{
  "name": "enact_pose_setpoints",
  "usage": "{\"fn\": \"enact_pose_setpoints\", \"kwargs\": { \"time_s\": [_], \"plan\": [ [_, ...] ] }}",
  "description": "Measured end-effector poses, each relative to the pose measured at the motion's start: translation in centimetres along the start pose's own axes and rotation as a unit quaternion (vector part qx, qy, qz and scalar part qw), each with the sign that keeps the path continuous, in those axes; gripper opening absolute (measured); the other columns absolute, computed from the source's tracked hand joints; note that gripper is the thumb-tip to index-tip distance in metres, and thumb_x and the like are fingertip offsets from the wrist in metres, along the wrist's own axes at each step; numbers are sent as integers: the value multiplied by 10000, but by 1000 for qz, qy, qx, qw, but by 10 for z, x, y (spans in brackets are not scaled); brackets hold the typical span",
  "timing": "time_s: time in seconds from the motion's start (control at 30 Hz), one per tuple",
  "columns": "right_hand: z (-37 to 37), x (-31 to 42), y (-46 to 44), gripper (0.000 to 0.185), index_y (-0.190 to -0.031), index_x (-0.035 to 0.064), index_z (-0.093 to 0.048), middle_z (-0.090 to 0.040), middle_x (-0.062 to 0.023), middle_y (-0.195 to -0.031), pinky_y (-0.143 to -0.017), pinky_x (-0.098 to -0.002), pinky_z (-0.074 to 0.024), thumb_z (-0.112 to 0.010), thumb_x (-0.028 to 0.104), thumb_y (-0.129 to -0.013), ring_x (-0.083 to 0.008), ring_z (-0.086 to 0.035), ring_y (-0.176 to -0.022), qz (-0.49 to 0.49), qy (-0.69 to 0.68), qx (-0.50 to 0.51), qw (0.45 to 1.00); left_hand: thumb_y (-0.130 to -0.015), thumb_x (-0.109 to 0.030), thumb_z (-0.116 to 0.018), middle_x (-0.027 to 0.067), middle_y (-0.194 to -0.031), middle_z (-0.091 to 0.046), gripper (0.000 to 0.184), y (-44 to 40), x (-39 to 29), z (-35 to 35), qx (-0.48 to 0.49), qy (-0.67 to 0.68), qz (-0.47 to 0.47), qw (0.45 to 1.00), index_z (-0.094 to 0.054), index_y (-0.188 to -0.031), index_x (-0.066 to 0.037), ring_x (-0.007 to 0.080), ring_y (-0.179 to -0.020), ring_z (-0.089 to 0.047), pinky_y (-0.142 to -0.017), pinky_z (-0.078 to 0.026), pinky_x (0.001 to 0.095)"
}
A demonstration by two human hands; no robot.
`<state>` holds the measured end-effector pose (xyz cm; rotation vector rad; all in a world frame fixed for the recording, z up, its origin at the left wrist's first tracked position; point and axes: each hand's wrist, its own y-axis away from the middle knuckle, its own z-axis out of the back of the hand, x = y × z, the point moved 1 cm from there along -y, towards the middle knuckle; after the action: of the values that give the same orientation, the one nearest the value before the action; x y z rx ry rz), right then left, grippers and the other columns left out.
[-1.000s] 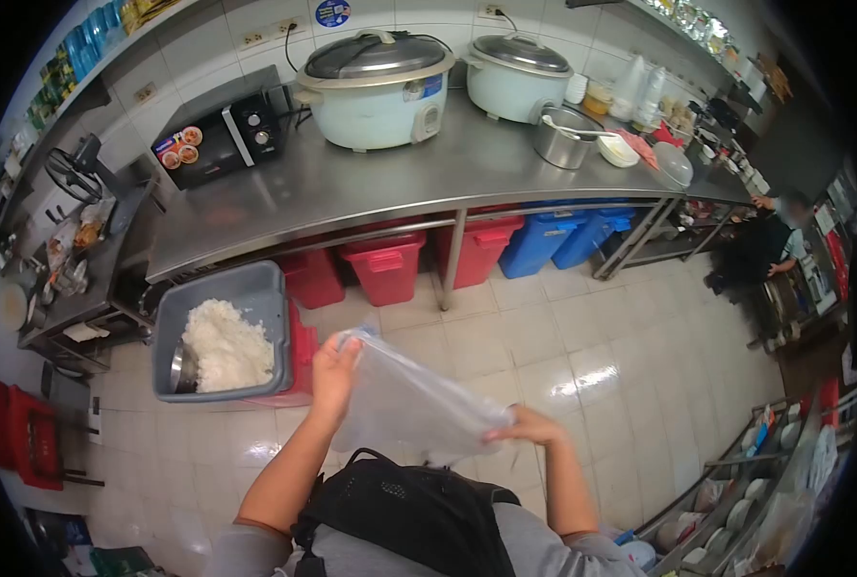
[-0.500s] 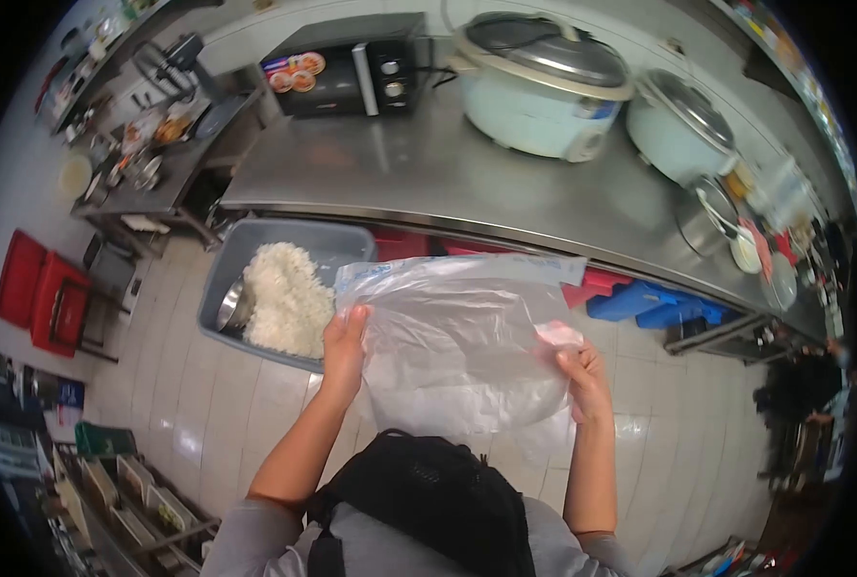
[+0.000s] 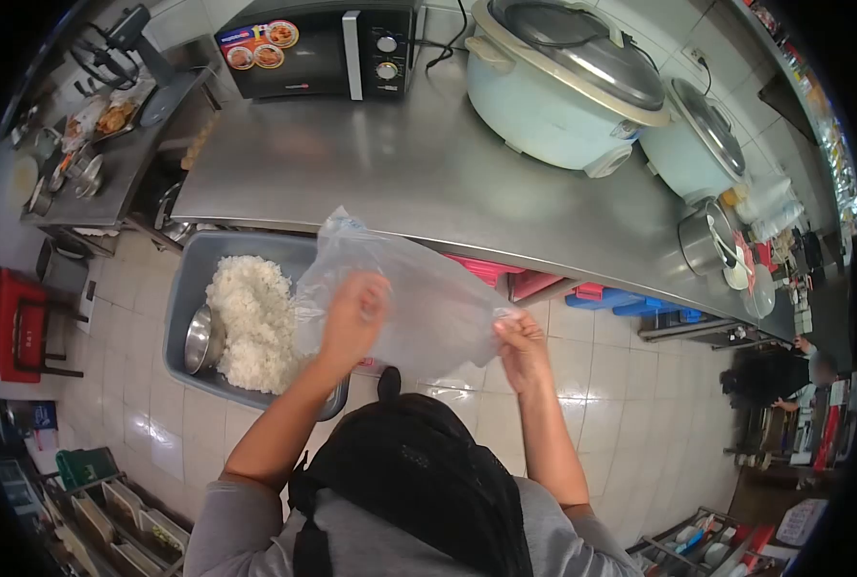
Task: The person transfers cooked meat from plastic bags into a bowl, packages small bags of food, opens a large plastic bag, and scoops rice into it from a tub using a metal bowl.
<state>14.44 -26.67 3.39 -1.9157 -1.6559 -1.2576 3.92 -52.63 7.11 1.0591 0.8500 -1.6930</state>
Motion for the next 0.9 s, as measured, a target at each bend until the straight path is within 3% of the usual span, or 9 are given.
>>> {"fn": "enact_pose_setpoints", "kwargs": {
  "time_s": [0.1, 0.2, 0.3, 0.4, 0.5, 0.53, 0.73, 0.83, 0.9],
  "plan": [
    [-25, -41, 7, 260, -1022, 42, -612, -663, -53, -913, -728, -268, -493, -728, 33, -789, -134, -626, -796, -80, 11, 34, 996, -765, -67, -703, 66, -859, -566, 303, 25, -19, -47, 224, 226, 55, 947, -549, -1026, -54, 165, -759, -564, -687, -465, 295],
    [-55, -61, 37, 320, -1097, 14, -591, -658, -78, -965, -770, -303, -514, -719, 78, -811, -161, -630, -864, -141, 60, -45, 987, -816, -100, -683, 24, -812, -580, 246, 39, -7, -64, 269, 56, 30, 961, -553, -1017, -42, 124, -754, -560, -681, -459, 283],
    [-37, -63, 59, 356, -1094, -4, -591, -654, -71, -956, -740, -301, -505, -746, 136, -807, -163, -629, -839, -225, 34, -41, 973, -849, -107, -675, 38, -916, -590, 222, 54, 25, -70, 376, 139, 90, 912, -555, -1026, -46, 125, -835, -557, -765, -455, 269],
    [-14, -65, 78, 323, -1093, -16, -582, -659, -77, -976, -763, -311, -524, -711, 119, -830, -185, -640, -893, -198, 32, -49, 979, -894, -126, -621, 49, -957, -603, 136, 63, 44, -65, 351, 229, 132, 898, -561, -996, -59, 163, -882, -584, -803, -474, 303],
    [4, -54, 84, 242, -1073, -15, -580, -659, -86, -998, -787, -325, -534, -637, 87, -862, -205, -644, -917, -147, -60, -75, 984, -915, -149, -576, 62, -937, -655, 69, 60, 40, -46, 206, 502, 352, 763, -569, -942, -86, 192, -863, -628, -786, -498, 364],
    [16, -51, 86, 214, -1065, -13, -579, -659, -89, -1006, -797, -332, -537, -610, 75, -872, -211, -645, -926, -133, -104, -82, 982, -939, -157, -540, 66, -914, -649, 67, 56, 28, -33, 197, 579, 340, 715, -576, -954, -102, 197, -829, -629, -786, -510, 383],
    [127, -33, 109, 191, -1049, 51, -548, -637, -75, -1005, -750, -335, -540, -568, 82, -862, -205, -631, -834, -142, -275, -101, 945, -942, -155, -533, 17, -791, -590, 60, 53, 13, 1, 60, 594, 328, 732, -547, -947, -97, 154, -686, -584, -630, -484, 313],
    [153, -48, 114, 283, -1148, 57, -525, -607, -76, -1034, -797, -343, -504, -559, 94, -869, -212, -592, -875, -136, -154, -172, 963, -946, -169, -526, -4, -726, -525, 66, 56, -6, 8, 156, 577, 265, 757, -533, -960, -105, 120, -618, -518, -575, -449, 269],
    [131, -47, 117, 393, -1243, 59, -475, -523, -117, -1213, -938, -373, -418, -566, 99, -863, -255, -510, -1095, -36, 91, -230, 968, -947, -183, -530, -25, -697, -478, 81, 57, -26, 9, 153, 478, 234, 833, -509, -940, -105, 85, -583, -451, -522, -370, 237]
  ]
}}
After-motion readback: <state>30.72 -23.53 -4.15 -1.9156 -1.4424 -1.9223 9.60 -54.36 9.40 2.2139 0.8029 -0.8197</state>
